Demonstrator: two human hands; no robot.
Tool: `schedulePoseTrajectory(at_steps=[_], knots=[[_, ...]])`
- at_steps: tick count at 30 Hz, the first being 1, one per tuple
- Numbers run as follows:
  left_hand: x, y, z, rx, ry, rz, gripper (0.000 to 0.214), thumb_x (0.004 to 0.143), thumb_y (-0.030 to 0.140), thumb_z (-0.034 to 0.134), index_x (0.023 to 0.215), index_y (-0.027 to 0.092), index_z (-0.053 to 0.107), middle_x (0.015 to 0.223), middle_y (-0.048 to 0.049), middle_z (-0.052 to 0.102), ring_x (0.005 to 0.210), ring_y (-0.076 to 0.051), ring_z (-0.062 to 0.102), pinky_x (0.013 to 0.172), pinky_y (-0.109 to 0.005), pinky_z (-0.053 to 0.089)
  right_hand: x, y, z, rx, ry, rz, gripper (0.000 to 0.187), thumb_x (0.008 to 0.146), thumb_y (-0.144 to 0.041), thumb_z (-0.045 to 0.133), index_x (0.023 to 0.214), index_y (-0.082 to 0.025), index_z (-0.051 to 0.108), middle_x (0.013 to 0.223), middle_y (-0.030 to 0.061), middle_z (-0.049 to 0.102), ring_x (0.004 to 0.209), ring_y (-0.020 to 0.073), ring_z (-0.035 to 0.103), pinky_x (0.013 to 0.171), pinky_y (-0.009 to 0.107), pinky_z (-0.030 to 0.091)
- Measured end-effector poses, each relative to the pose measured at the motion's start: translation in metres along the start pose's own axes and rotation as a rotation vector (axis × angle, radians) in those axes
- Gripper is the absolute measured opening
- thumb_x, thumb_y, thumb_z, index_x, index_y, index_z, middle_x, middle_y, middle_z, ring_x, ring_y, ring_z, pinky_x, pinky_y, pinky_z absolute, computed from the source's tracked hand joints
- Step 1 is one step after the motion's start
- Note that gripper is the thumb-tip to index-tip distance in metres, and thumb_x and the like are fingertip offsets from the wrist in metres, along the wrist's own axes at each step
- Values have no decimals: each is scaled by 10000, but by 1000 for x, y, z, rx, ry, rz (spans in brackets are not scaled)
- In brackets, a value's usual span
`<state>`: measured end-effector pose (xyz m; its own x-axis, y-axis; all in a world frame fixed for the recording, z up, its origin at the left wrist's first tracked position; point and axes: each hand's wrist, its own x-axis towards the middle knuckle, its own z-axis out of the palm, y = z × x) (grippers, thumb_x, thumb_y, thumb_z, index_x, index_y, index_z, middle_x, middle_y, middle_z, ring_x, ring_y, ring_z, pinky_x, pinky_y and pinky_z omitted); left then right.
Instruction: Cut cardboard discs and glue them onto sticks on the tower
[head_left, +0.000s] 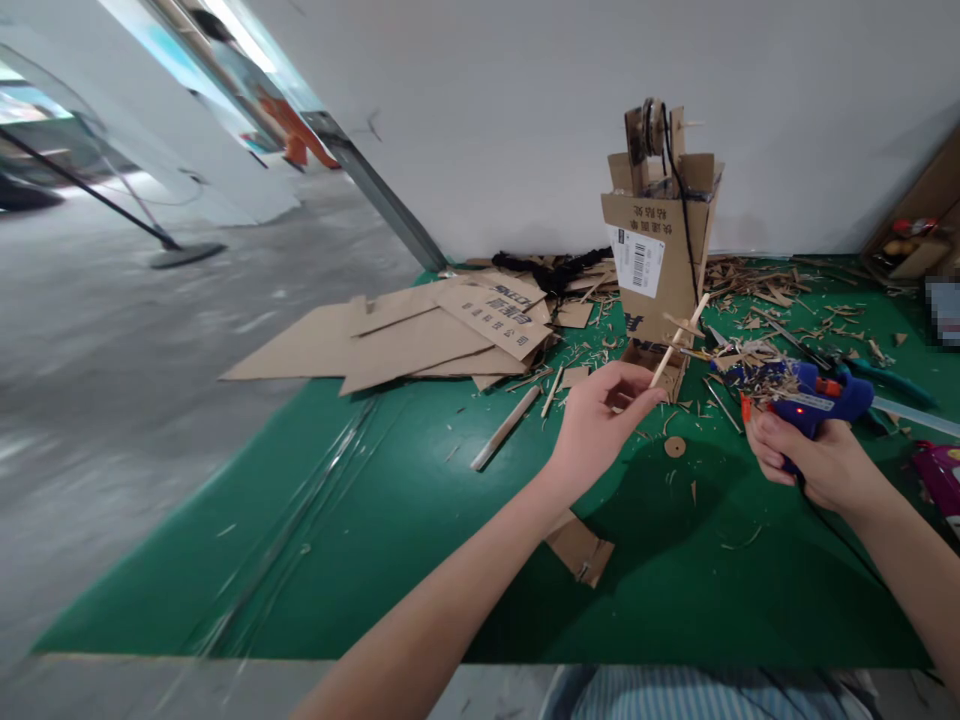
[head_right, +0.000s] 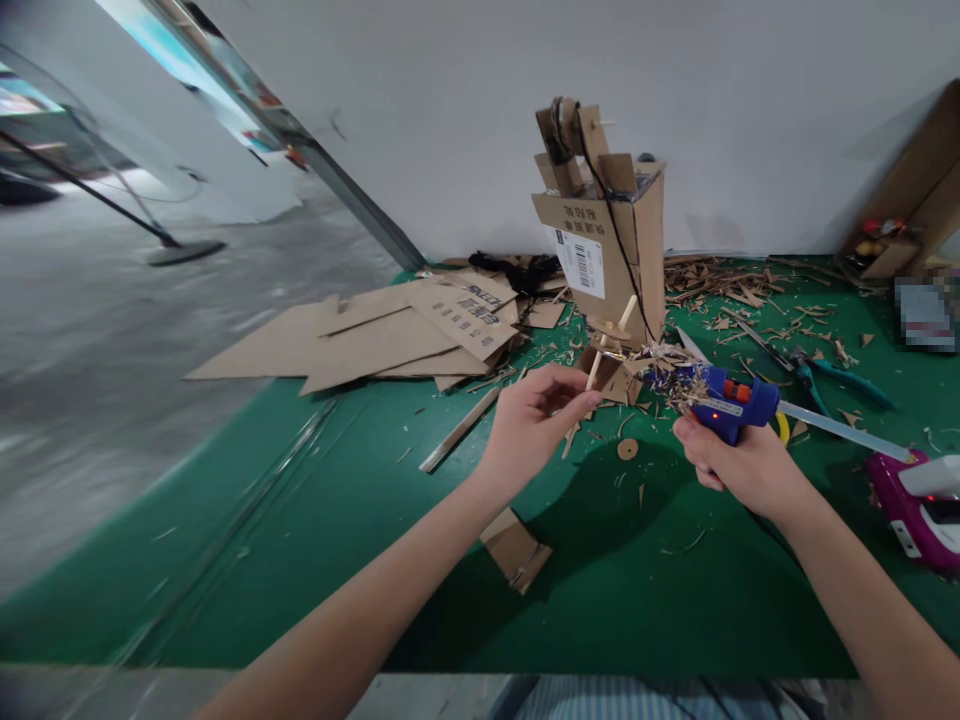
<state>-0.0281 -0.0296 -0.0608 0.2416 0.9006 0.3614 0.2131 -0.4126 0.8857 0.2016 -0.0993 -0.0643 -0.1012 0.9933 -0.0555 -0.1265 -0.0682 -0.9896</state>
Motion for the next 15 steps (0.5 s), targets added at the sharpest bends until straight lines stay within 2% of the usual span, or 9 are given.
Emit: schedulePoseTrajectory(at_steps=[15], knots=[[0,-2,1,23,-3,38,75,844,261,709,834,191,681,783,-18,708,655,-110,621,569,-215,512,1,3,-2,7,-2,-9,406,828,-502,770,714,-202,522,565,-57,433,456,68,382,378,205,304]])
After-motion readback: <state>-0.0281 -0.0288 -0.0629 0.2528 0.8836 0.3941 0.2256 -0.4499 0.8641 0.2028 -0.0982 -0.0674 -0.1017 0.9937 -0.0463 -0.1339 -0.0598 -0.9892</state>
